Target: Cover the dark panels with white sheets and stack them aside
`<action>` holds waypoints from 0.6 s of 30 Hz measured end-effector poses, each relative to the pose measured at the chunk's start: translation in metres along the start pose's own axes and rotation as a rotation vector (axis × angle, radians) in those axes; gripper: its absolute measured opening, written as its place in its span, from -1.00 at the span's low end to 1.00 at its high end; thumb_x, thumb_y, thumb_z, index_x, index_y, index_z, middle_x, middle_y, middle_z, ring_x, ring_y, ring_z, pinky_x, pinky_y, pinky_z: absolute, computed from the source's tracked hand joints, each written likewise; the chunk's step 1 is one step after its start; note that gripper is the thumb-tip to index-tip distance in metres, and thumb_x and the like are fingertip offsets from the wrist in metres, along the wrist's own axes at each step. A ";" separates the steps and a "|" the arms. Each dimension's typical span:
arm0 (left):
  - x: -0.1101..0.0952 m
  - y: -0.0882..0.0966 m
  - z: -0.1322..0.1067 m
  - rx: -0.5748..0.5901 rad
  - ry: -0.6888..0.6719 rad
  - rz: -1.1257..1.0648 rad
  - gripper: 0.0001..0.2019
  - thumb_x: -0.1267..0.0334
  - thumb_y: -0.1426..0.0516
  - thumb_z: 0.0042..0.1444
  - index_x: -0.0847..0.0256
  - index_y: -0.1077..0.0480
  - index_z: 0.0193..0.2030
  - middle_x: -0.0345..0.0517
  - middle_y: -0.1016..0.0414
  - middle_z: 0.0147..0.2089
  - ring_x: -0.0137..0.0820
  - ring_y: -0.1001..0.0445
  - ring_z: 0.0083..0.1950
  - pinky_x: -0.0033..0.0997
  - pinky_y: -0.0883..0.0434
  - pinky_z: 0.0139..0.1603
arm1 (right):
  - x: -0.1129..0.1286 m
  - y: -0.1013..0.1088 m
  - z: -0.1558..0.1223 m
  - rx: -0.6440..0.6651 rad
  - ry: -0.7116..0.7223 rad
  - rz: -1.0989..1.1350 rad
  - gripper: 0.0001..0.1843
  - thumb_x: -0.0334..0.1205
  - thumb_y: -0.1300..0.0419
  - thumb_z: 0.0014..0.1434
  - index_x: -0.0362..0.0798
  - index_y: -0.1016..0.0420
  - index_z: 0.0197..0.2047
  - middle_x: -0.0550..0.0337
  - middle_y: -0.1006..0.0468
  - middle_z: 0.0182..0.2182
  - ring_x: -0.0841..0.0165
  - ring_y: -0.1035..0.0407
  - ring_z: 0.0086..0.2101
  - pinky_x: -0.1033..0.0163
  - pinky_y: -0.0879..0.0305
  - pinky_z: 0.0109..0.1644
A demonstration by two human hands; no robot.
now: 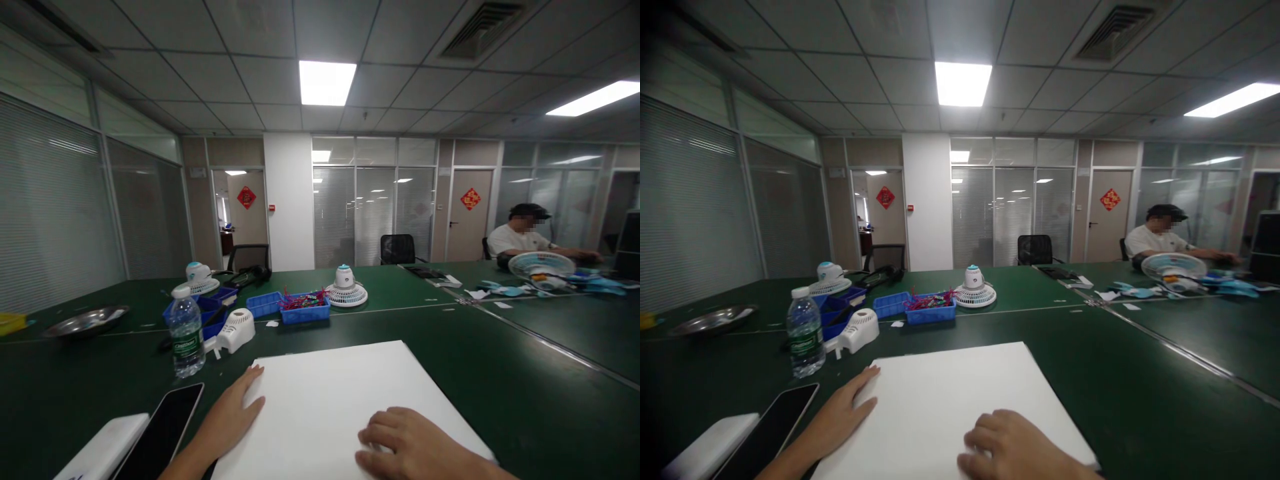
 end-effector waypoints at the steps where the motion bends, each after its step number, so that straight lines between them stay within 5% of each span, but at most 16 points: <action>1: 0.000 0.000 0.000 0.004 -0.001 0.004 -0.29 0.09 -0.17 0.00 0.37 -0.36 0.30 0.13 -0.29 0.42 -0.08 -0.20 0.47 -0.04 -0.03 0.51 | 0.000 -0.003 0.000 -0.005 0.000 -0.009 -0.68 -0.02 0.03 0.43 0.02 -0.44 0.01 0.12 -0.61 -0.17 0.29 -0.45 -0.25 0.21 -0.27 -0.23; 5: 0.000 -0.002 -0.001 0.033 -0.004 0.021 -0.34 0.17 -0.12 0.02 0.34 -0.36 0.31 0.08 -0.26 0.44 -0.11 -0.15 0.49 -0.02 0.01 0.52 | 0.000 -0.006 0.000 0.024 -0.020 0.014 -0.64 0.05 0.01 0.41 0.03 -0.44 0.05 0.11 -0.61 -0.08 0.26 -0.48 -0.16 0.17 -0.34 -0.14; 12: 0.003 -0.008 -0.001 0.085 -0.053 0.133 -0.39 0.19 -0.10 0.10 0.22 -0.36 0.33 0.06 -0.08 0.51 -0.07 -0.08 0.51 0.03 -0.02 0.50 | -0.009 0.021 0.002 0.102 -0.124 0.059 -0.47 0.05 0.02 0.42 0.02 -0.29 0.34 -0.09 -0.44 0.22 0.07 -0.37 0.18 -0.04 -0.39 0.13; 18: 0.013 -0.013 0.003 0.096 -0.071 0.198 -0.39 0.18 -0.06 0.14 0.23 -0.32 0.35 0.05 -0.06 0.52 -0.10 -0.08 0.52 0.02 -0.01 0.51 | 0.006 0.014 0.002 -0.061 0.048 -0.121 -0.68 -0.15 0.00 0.44 0.01 -0.44 0.15 0.12 -0.55 0.14 0.23 -0.42 0.12 0.07 -0.36 0.18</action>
Point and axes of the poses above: each hand's wrist, its own z-axis towards the middle knuckle, its own y-axis out of the back of the hand, x = y × z, the point moved 5 cm from there along z, towards the middle knuckle
